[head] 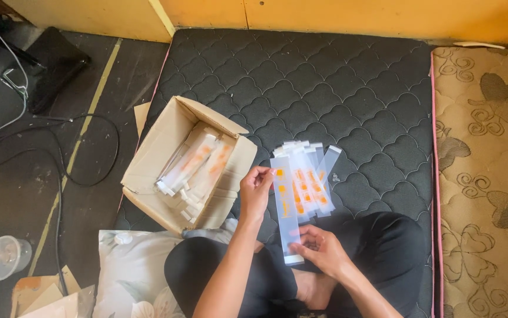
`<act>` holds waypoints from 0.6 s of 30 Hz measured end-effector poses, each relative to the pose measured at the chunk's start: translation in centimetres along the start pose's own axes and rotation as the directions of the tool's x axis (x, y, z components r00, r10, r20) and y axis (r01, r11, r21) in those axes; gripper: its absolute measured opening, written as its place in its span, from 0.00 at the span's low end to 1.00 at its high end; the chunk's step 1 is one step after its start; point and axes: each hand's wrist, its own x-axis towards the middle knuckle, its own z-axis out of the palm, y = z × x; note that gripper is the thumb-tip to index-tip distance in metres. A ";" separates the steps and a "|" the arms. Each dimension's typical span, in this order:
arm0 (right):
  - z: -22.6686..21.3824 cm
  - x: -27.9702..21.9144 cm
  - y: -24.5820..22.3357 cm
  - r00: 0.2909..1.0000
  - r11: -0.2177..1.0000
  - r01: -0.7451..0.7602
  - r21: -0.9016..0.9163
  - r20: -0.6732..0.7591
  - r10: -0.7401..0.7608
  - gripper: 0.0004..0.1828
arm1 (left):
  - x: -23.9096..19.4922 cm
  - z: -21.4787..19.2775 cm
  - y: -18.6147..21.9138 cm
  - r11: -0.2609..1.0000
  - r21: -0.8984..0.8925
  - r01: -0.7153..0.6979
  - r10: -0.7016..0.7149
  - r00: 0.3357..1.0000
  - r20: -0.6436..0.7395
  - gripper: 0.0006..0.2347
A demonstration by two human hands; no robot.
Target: The person is sorting, inspecting, and preparing labels to be applied to tubes while sitting in a workspace.
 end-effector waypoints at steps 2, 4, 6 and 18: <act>0.1 -0.1 -0.4 1.000 1.000 0.003 -0.005 -0.003 -0.003 0.13 | 0.0 -0.3 0.0 1.000 -0.014 0.000 0.000 1.000 0.000 0.05; 0.0 0.0 -0.7 1.000 0.999 0.028 -0.038 0.001 -0.028 0.09 | 0.0 -0.6 -0.2 0.999 -0.028 -0.020 0.019 1.000 -0.021 0.04; -0.6 0.3 -0.4 0.999 0.999 0.039 -0.038 -0.018 -0.040 0.07 | 0.7 -1.6 -2.0 0.997 -0.064 -0.039 0.036 0.998 -0.046 0.05; -4.4 2.7 1.0 0.933 0.786 0.337 0.518 -0.296 -0.205 0.13 | -4.5 -4.7 -3.6 0.975 -0.185 0.122 -0.142 0.985 -0.099 0.05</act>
